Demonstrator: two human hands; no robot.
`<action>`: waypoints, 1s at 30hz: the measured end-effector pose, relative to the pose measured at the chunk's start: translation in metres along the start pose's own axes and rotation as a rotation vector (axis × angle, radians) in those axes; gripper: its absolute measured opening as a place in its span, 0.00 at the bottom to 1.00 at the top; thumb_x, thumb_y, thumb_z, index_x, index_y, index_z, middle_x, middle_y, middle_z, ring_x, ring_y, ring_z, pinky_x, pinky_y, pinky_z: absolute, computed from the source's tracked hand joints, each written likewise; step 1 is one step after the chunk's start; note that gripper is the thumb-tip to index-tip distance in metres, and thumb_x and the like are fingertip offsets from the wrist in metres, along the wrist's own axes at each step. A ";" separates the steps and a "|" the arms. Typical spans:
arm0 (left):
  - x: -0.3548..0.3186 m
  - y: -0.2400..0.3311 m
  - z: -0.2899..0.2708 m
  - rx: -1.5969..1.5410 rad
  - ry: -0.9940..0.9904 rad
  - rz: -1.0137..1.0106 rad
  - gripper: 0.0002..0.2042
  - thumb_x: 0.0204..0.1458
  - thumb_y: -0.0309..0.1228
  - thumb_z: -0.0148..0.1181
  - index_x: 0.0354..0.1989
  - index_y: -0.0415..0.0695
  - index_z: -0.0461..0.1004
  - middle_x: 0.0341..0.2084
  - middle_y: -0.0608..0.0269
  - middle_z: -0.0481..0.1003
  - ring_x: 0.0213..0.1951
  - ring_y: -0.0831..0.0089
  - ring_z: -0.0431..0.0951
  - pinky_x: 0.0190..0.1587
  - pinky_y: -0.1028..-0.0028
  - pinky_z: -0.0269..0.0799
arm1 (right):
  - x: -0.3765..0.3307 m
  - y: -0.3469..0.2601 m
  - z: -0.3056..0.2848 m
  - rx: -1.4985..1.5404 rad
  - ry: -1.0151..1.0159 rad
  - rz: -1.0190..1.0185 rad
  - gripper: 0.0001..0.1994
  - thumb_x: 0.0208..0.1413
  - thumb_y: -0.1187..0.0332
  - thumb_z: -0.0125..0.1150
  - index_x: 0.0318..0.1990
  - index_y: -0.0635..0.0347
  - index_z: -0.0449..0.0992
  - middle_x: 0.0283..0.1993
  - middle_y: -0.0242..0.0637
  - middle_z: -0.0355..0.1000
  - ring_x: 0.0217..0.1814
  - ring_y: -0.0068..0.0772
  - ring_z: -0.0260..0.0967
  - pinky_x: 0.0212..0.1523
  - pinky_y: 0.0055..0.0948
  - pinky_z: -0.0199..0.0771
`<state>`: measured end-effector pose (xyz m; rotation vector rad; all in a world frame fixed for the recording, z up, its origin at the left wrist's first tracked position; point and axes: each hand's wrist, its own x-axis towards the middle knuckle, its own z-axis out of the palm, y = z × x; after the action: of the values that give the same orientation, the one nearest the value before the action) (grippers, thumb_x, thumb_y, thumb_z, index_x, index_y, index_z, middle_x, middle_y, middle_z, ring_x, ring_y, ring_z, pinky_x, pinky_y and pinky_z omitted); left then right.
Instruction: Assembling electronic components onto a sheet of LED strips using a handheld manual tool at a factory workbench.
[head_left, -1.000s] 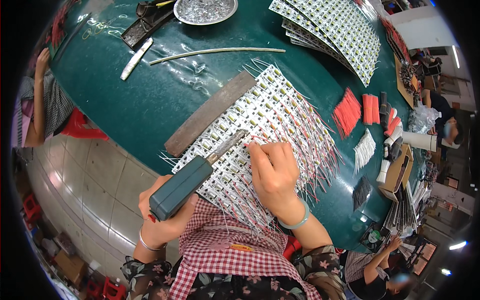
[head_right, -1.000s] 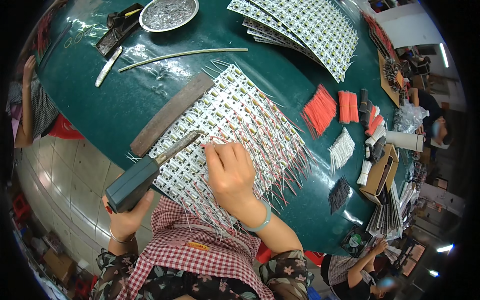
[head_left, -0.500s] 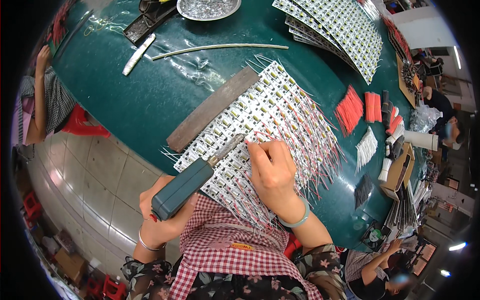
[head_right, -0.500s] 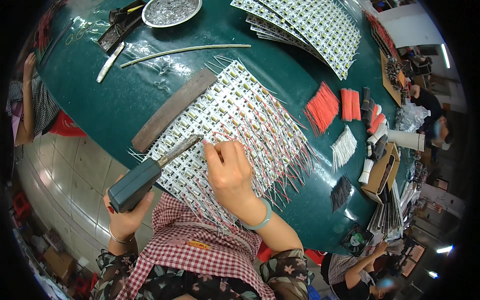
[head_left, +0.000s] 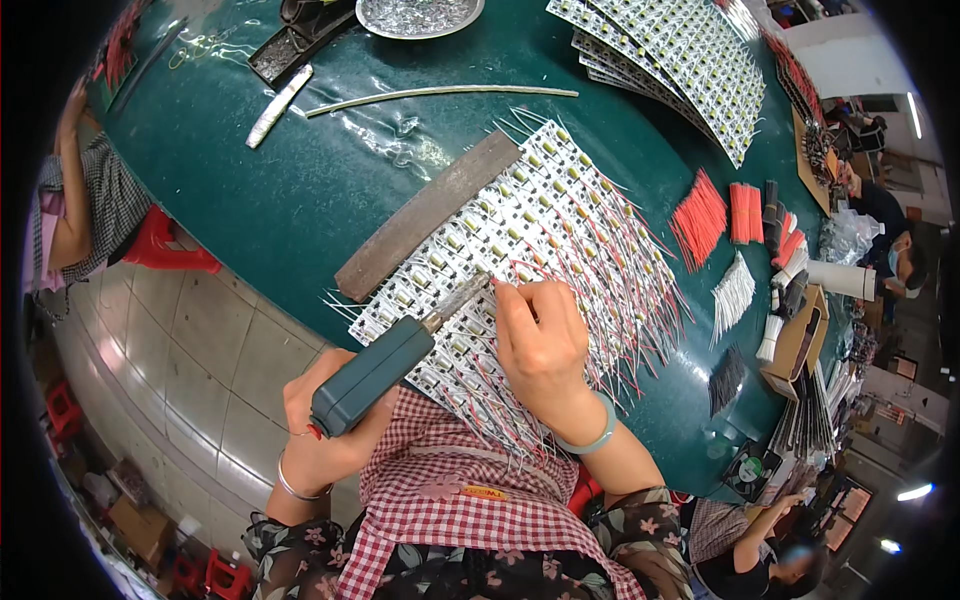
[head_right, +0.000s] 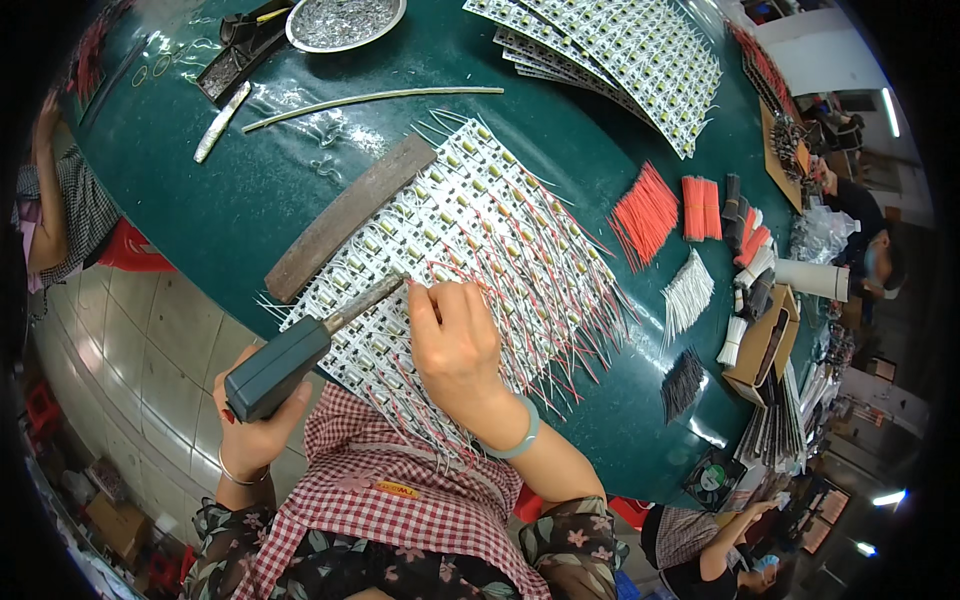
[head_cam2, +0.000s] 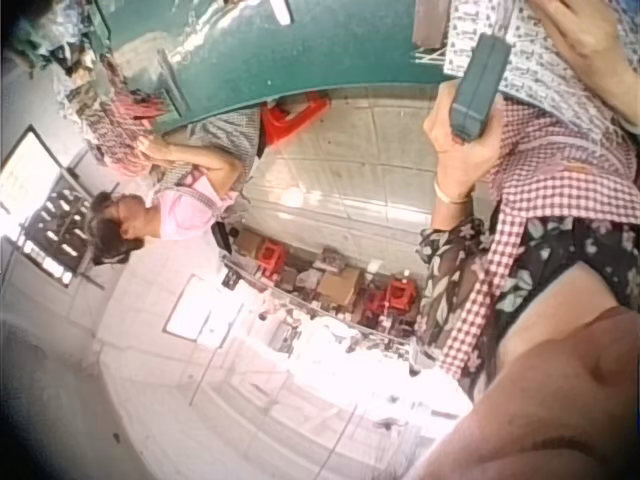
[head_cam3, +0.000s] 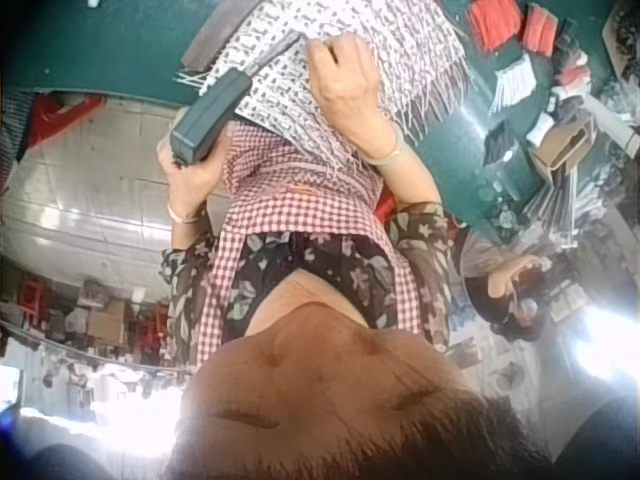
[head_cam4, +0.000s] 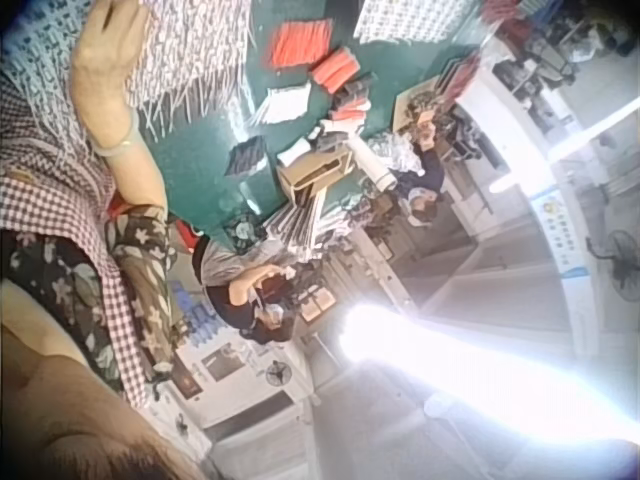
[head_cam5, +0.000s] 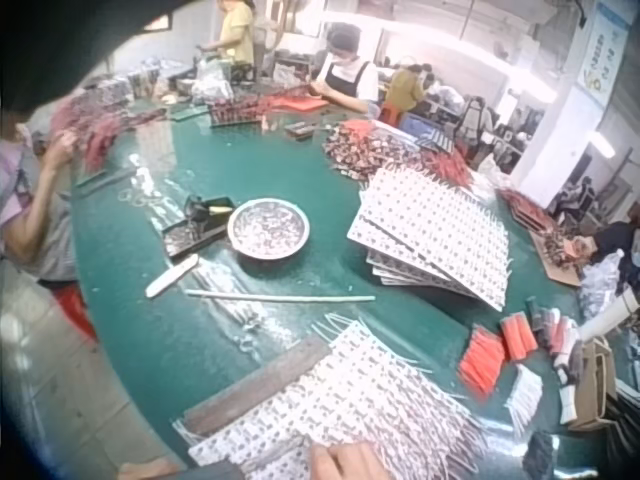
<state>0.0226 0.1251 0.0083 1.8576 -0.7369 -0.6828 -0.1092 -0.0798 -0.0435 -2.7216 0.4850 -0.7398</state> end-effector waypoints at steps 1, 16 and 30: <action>0.000 0.000 0.000 0.007 -0.001 0.012 0.10 0.48 0.22 0.70 0.37 0.34 0.79 0.28 0.59 0.78 0.28 0.74 0.79 0.33 0.75 0.72 | 0.000 0.000 0.000 -0.006 0.007 -0.004 0.15 0.44 0.82 0.64 0.43 0.69 0.79 0.32 0.38 0.67 0.33 0.36 0.66 0.32 0.32 0.70; -0.004 -0.001 0.000 0.025 0.057 0.072 0.11 0.47 0.21 0.71 0.38 0.33 0.79 0.29 0.57 0.79 0.28 0.72 0.79 0.33 0.76 0.73 | 0.002 -0.003 0.002 -0.007 0.041 0.012 0.11 0.47 0.83 0.68 0.39 0.67 0.79 0.30 0.38 0.67 0.31 0.38 0.66 0.29 0.35 0.68; -0.017 -0.004 -0.006 0.088 0.073 0.089 0.12 0.46 0.21 0.71 0.39 0.32 0.78 0.29 0.57 0.79 0.28 0.73 0.79 0.33 0.76 0.74 | -0.007 -0.012 -0.003 0.088 0.012 0.008 0.14 0.45 0.82 0.65 0.42 0.66 0.79 0.30 0.37 0.65 0.31 0.36 0.65 0.28 0.33 0.67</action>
<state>0.0165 0.1425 0.0091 1.9066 -0.8084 -0.5308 -0.1136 -0.0666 -0.0396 -2.6343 0.4547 -0.7576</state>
